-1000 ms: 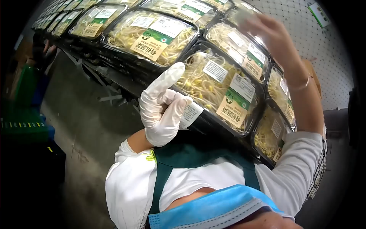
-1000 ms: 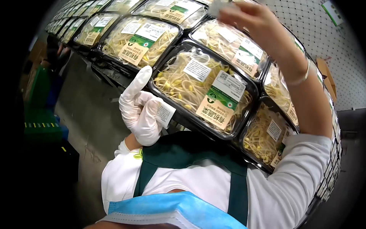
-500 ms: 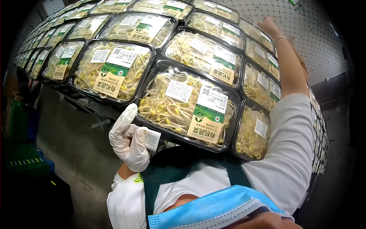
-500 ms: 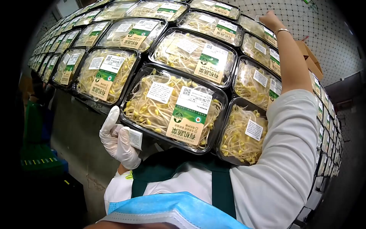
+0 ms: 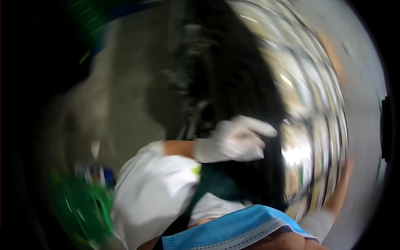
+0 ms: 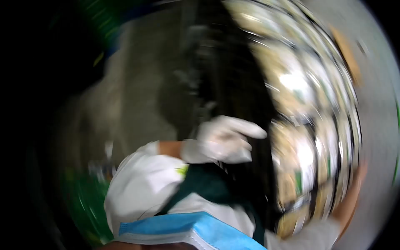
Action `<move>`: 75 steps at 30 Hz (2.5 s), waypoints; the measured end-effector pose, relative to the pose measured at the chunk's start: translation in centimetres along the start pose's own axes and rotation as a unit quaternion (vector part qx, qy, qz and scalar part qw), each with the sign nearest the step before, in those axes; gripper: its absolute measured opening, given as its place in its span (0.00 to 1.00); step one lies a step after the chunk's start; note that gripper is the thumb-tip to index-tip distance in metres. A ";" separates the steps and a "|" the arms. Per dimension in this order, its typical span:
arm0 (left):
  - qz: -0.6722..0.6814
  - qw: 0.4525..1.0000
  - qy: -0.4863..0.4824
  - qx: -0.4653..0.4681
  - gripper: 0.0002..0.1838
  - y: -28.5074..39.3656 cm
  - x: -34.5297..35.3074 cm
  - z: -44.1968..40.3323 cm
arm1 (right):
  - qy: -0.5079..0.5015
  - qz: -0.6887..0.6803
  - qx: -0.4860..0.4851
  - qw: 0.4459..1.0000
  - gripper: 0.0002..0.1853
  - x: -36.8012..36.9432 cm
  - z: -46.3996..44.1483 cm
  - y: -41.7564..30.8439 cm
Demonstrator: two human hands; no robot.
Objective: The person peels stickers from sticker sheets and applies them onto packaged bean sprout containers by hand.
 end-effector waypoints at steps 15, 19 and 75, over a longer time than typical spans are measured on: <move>-0.241 0.966 0.087 -0.028 0.11 3.2 10.8 22.9 | -0.368 -0.002 -0.471 0.801 0.25 28.2 36.9 -21.1; -0.232 0.967 0.101 -0.019 0.11 4.7 11.6 25.3 | -0.366 0.011 -0.473 0.801 0.26 27.0 38.2 -21.2; -0.220 0.936 -0.246 -0.125 0.05 -17.4 24.5 16.2 | 0.012 -0.147 -0.317 0.937 0.11 -4.6 55.2 -5.0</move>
Point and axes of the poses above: each hand's wrist, its own z-axis away from the middle knuckle, its own x-axis out of the palm, y = z × x, the point moved 6 cm from there along -z, towards the middle knuckle, and after that the axes turned 5 degrees about y, right-handed, at the moved point
